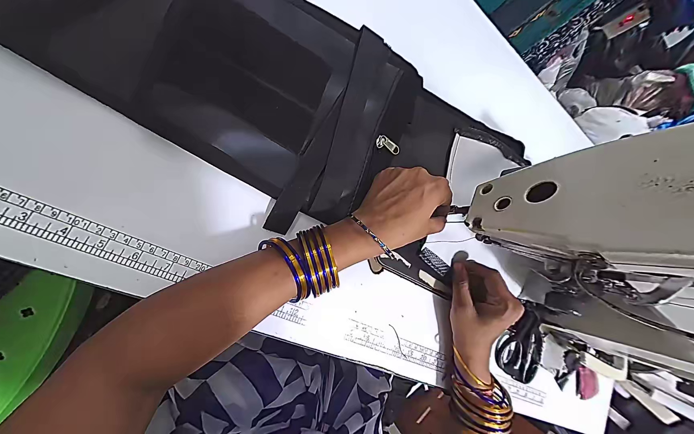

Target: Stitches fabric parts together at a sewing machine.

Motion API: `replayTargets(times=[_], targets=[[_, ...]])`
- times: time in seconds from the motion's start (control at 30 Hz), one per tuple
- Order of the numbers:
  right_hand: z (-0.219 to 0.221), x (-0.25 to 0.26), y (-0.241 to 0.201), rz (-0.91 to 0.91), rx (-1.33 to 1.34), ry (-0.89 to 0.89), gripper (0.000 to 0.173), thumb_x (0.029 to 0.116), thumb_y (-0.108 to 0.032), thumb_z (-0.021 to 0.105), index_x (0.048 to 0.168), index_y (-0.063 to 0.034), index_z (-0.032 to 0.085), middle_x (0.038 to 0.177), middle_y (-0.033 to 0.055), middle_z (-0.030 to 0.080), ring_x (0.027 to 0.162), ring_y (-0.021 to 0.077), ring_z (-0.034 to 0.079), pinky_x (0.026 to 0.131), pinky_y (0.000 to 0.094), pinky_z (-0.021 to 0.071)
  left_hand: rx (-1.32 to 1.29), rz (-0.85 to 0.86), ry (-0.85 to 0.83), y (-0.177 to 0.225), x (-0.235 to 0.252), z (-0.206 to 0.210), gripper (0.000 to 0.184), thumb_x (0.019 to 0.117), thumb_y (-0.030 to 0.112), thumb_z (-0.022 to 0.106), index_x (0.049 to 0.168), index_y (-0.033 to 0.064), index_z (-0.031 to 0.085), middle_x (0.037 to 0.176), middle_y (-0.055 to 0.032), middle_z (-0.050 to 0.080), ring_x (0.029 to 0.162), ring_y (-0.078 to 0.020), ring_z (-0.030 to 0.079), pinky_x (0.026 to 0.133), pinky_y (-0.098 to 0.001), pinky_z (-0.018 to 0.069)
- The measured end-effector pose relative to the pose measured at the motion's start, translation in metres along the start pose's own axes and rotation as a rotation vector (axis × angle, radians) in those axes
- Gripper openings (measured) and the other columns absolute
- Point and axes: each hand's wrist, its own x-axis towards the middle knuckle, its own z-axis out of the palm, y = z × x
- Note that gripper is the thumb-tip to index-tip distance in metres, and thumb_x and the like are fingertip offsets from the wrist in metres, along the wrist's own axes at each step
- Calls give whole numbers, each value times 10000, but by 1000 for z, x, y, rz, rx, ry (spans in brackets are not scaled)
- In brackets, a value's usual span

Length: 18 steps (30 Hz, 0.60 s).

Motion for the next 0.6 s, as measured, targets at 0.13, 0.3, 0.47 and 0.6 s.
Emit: replayTargets(times=[0.13, 0.3, 0.47, 0.6], targets=[[0, 0, 1, 4, 11, 0, 248, 951, -153, 639, 894, 77, 711, 704, 46, 667, 621, -70, 555, 612, 106, 441, 8, 6, -2, 0, 0, 0, 180, 951, 240, 653, 942, 103, 769, 874, -91, 730, 859, -272, 694, 709, -495, 479], [0, 0, 0, 3, 12, -6, 254, 954, -155, 633, 896, 82, 707, 707, 50, 666, 630, -73, 556, 616, 107, 440, -9, 16, 14, -2, 0, 2, 178, 953, 250, 660, 954, 112, 772, 880, -88, 733, 864, -269, 698, 713, -493, 486], [0, -2, -1, -30, 115, 73, 215, 945, -96, 648, 887, 106, 692, 740, 22, 695, 683, -100, 604, 665, 84, 492, -30, -3, -15, -1, 0, -1, 176, 963, 255, 660, 986, 128, 780, 908, -83, 741, 890, -268, 699, 737, -499, 489], [4, 11, -18, 24, 284, 124, 119, 933, -24, 629, 934, 91, 658, 820, -58, 699, 723, -82, 630, 679, 134, 545, -38, 10, -2, -2, 0, -1, 176, 960, 246, 663, 978, 114, 779, 903, -93, 741, 886, -277, 702, 731, -506, 489]])
